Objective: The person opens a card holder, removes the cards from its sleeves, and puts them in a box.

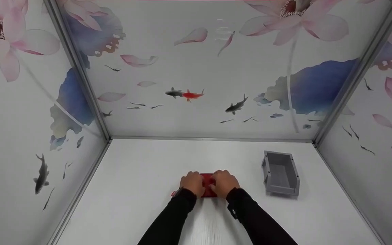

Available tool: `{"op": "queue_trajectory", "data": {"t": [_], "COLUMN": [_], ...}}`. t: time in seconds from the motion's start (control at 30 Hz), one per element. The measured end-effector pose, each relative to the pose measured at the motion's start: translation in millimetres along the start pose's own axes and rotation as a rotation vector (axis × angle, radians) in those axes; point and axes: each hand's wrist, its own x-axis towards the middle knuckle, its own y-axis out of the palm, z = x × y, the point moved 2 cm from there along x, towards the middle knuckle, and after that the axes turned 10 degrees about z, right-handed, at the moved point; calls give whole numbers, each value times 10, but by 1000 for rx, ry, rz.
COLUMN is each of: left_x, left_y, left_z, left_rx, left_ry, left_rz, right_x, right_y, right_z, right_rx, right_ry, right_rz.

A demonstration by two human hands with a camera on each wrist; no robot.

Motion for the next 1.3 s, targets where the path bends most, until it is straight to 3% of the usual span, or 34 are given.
{"op": "queue_trajectory", "data": {"t": [0.43, 0.83, 1.03, 1.3], "left_x": [13, -123, -73, -12], "left_y": [58, -35, 57, 129], "left_z": [-36, -90, -63, -94], "left_rx": [37, 28, 34, 50], "left_ry": [-29, -14, -22, -46], "left_rz": [-25, -32, -82, -106], "right_x": [29, -29, -13, 54], "right_y": [83, 18, -3, 71], "right_z": [-26, 29, 54, 63], "right_rx": [-54, 15, 41, -29], "right_ry": [-88, -54, -45, -3], "right_rz": [-35, 24, 35, 22]}}
